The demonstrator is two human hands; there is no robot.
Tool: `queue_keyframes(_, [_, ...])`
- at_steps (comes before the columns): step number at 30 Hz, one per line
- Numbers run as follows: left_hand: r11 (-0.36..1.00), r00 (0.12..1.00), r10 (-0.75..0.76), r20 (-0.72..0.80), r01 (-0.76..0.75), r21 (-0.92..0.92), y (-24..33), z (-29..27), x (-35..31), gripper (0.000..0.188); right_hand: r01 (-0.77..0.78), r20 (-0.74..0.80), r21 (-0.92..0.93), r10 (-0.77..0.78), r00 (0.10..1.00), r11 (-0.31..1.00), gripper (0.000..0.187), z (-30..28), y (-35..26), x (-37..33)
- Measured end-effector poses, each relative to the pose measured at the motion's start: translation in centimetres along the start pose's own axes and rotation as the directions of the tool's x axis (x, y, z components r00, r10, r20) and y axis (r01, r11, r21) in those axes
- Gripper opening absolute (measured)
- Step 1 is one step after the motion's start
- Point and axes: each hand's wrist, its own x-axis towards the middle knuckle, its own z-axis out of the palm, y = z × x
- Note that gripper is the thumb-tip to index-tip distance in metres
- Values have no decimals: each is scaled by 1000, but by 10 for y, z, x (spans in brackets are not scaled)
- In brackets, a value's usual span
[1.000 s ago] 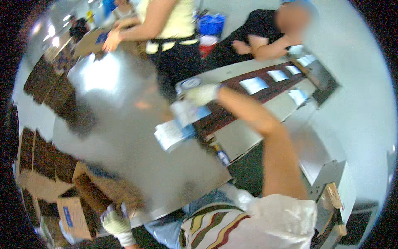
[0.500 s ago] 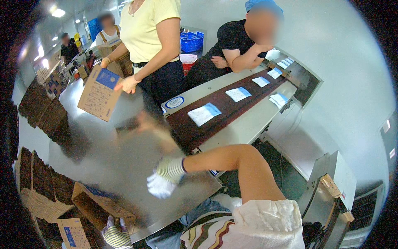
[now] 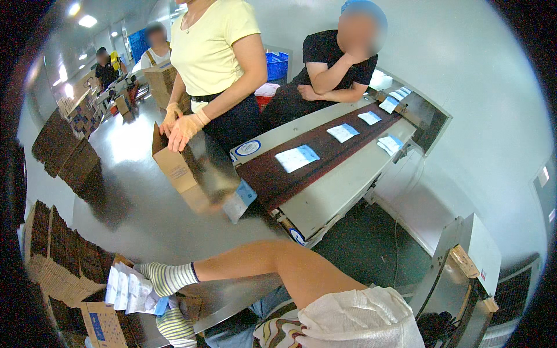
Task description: The person places blue packets into small cardboard boxes, closes the box flaps, and stacks the filled boxes on a metal table.
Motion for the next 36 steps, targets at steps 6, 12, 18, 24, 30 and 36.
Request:
queue_keyframes(6, [993, 991, 72, 113, -81, 81, 15, 4, 14, 43, -157, 3, -218, 162, 987, 963, 71, 21, 11, 2])
queue_keyframes(12, [949, 963, 194, -187, -232, -212, -7, -32, 23, 40, -83, 229, -433, 198, 953, 898, 75, 55, 49, 7])
queue_keyframes(18, [650, 827, -556, -80, 373, -662, -107, -6, 34, 36, 79, 261, -590, 96, 961, 804, 89, 78, 29, 16])
queue_keyframes(24, [910, 821, -269, 504, 388, -145, -121, 30, 44, 32, 110, 94, -391, -79, 992, 914, 71, 18, 18, -3])
queue_keyframes(30, [991, 191, -101, 976, -68, 116, -93, 70, 80, 33, 421, 488, -557, -127, 863, 715, 31, 7, -42, -58])
queue_keyframes(36, [997, 221, 55, 974, -58, -43, -93, 92, 83, 36, 464, 400, -489, -284, 872, 739, 30, 27, -40, -67])
